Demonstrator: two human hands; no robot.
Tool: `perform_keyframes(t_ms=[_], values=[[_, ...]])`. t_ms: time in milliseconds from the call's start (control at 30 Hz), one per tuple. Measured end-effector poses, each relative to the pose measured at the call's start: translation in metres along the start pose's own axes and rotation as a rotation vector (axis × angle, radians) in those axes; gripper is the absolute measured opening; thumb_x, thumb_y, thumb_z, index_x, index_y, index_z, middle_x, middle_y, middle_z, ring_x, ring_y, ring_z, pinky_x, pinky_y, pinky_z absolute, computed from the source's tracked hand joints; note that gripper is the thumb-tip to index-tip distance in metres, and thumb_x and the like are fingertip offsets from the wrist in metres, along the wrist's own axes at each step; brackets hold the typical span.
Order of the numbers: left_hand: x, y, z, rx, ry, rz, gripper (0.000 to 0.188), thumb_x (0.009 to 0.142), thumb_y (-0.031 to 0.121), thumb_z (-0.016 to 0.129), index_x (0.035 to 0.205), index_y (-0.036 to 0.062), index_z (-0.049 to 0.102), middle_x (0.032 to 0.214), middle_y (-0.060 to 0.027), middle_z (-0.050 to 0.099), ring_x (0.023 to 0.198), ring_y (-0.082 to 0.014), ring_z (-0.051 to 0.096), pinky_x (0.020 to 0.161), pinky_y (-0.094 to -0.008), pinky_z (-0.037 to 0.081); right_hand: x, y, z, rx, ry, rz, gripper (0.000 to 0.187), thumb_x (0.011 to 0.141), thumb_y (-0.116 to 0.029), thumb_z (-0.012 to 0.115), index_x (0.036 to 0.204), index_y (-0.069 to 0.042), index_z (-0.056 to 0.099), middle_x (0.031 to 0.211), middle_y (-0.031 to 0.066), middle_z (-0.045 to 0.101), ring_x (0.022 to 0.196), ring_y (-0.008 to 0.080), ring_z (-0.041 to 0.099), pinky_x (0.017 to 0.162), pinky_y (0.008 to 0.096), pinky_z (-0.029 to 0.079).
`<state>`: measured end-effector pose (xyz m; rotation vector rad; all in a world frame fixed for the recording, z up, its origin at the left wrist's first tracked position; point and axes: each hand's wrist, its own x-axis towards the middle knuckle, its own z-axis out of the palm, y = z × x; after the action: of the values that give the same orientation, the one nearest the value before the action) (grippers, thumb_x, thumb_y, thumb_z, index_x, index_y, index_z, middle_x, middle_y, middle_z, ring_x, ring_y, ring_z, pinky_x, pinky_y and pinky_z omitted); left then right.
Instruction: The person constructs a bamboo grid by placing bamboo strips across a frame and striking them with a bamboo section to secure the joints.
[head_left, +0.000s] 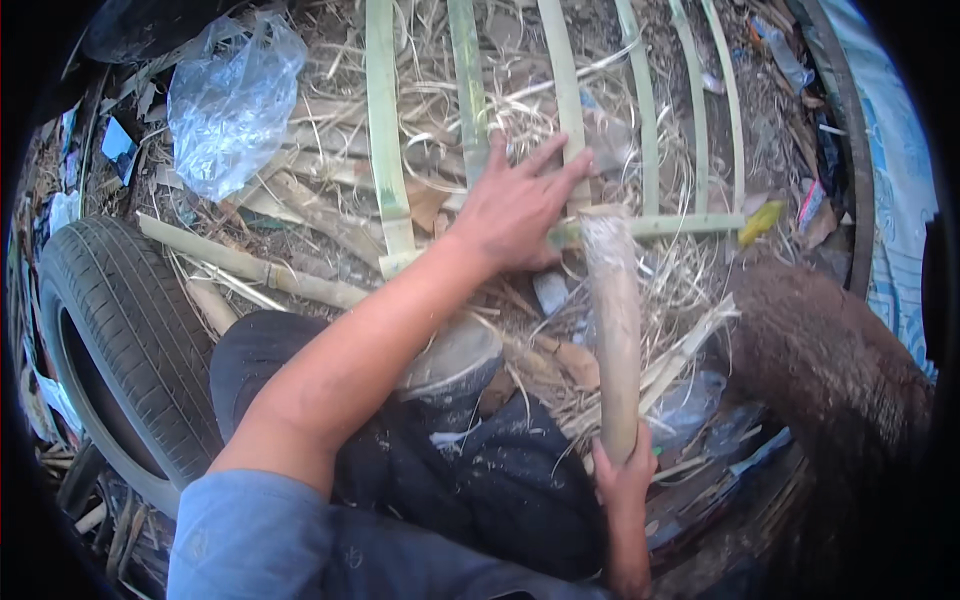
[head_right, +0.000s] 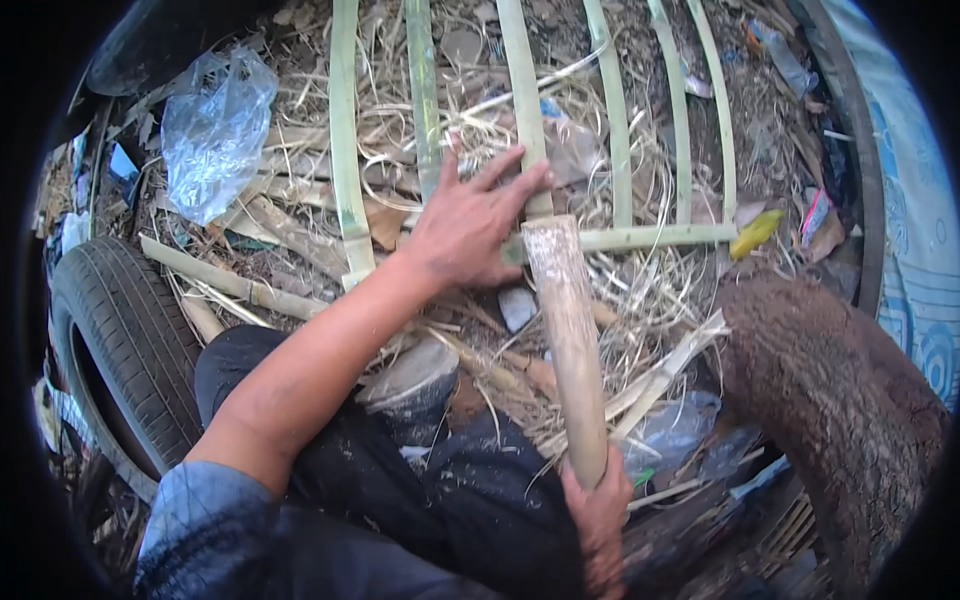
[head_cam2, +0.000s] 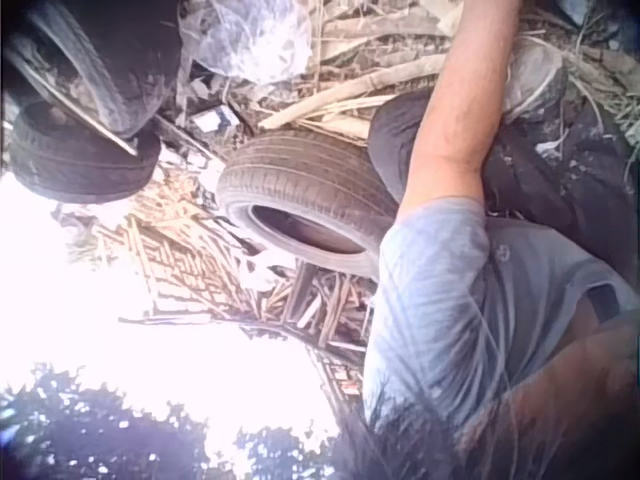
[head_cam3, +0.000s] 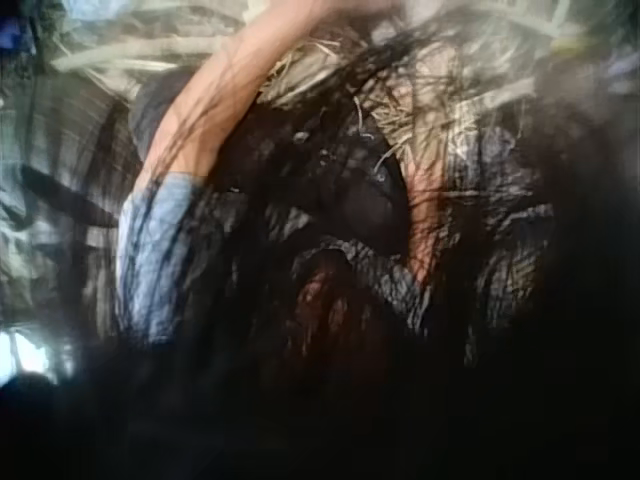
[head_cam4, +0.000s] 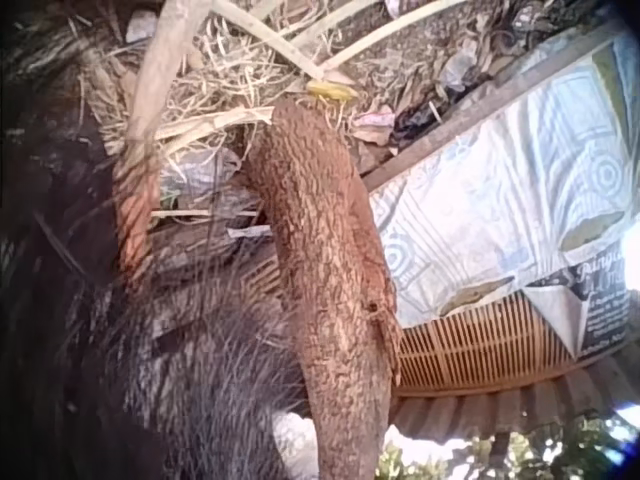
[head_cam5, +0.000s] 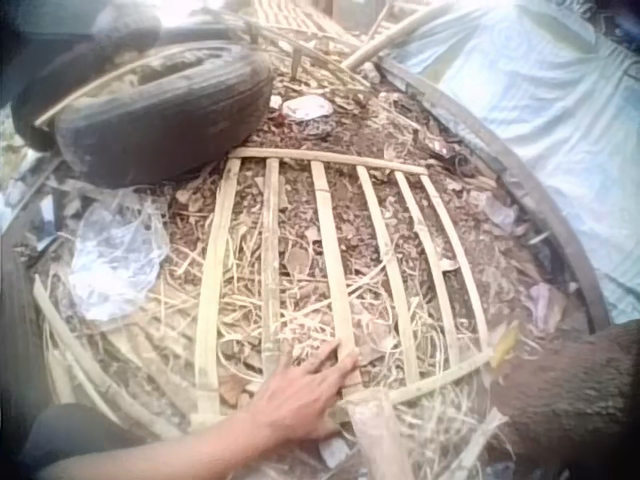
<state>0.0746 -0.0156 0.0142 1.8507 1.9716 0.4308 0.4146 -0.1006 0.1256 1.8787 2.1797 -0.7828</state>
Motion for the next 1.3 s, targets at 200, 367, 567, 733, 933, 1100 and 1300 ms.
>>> perform_keyframes(t_ms=[200, 367, 567, 733, 933, 1100, 1300], values=[[0.000, -0.005, 0.004, -0.041, 0.048, 0.011, 0.108, 0.068, 0.046, 0.080, 0.154, 0.0111, 0.024, 0.149, -0.0045, 0.047, 0.148, -0.0232, 0.027, 0.115, -0.0709, 0.016, -0.015, 0.007, -0.002, 0.046, 0.108, -0.164, 0.057, 0.074, -0.012, 0.081, 0.122, 0.001, 0.054, 0.098, 0.0205, 0.068, 0.086, 0.0340, 0.070, 0.078, 0.0415, 0.054], [0.002, -0.003, 0.001, -0.046, 0.001, 0.011, 0.108, 0.069, 0.044, 0.082, 0.154, 0.0118, 0.024, 0.150, -0.0041, 0.046, 0.148, -0.0228, 0.027, 0.114, -0.0707, 0.017, -0.011, 0.006, 0.001, 0.195, 0.080, -0.067, 0.058, 0.074, -0.013, 0.082, 0.122, 0.001, 0.054, 0.097, 0.0215, 0.068, 0.086, 0.0356, 0.069, 0.078, 0.0420, 0.053], [0.005, -0.002, -0.003, -0.072, -0.008, 0.013, 0.107, 0.068, 0.042, 0.082, 0.153, 0.0113, 0.025, 0.146, -0.0035, 0.051, 0.148, -0.0228, 0.027, 0.115, -0.0706, 0.017, -0.002, 0.000, 0.000, 0.073, 0.072, -0.005, 0.060, 0.071, -0.017, 0.084, 0.121, 0.000, 0.054, 0.097, 0.0223, 0.068, 0.085, 0.0408, 0.068, 0.077, 0.0446, 0.054], [0.004, -0.005, 0.002, -0.053, 0.027, 0.017, 0.106, 0.068, 0.043, 0.082, 0.153, 0.0107, 0.026, 0.143, -0.0042, 0.054, 0.148, -0.0226, 0.028, 0.115, -0.0703, 0.016, -0.004, -0.002, 0.011, 0.270, 0.281, -0.170, 0.060, 0.071, -0.019, 0.084, 0.119, 0.001, 0.055, 0.089, 0.0209, 0.069, 0.080, 0.0389, 0.070, 0.073, 0.0446, 0.056], [0.005, -0.002, -0.002, -0.092, -0.010, 0.015, 0.110, 0.068, 0.041, 0.082, 0.154, 0.0107, 0.022, 0.143, -0.0039, 0.055, 0.148, -0.0232, 0.028, 0.116, -0.0694, 0.018, -0.010, 0.006, 0.001, 0.152, 0.144, -0.019, 0.058, 0.073, -0.013, 0.082, 0.121, 0.001, 0.054, 0.098, 0.0207, 0.067, 0.091, 0.0339, 0.068, 0.081, 0.0406, 0.053], [0.006, -0.003, -0.001, -0.023, -0.004, 0.018, 0.107, 0.068, 0.041, 0.081, 0.153, 0.0111, 0.024, 0.141, -0.0045, 0.056, 0.147, -0.0228, 0.029, 0.116, -0.0696, 0.015, 0.002, 0.010, 0.011, 0.132, 0.095, 0.009, 0.058, 0.074, -0.014, 0.082, 0.121, 0.003, 0.053, 0.098, 0.0220, 0.067, 0.090, 0.0353, 0.067, 0.081, 0.0410, 0.052], [0.011, -0.005, -0.004, -0.084, -0.004, 0.017, 0.106, 0.067, 0.041, 0.083, 0.152, 0.0118, 0.026, 0.143, -0.0029, 0.054, 0.147, -0.0235, 0.028, 0.116, -0.0697, 0.015, -0.006, 0.026, 0.012, 0.117, 0.217, -0.193, 0.057, 0.073, -0.012, 0.081, 0.120, 0.003, 0.053, 0.099, 0.0211, 0.067, 0.085, 0.0353, 0.068, 0.078, 0.0416, 0.053]])
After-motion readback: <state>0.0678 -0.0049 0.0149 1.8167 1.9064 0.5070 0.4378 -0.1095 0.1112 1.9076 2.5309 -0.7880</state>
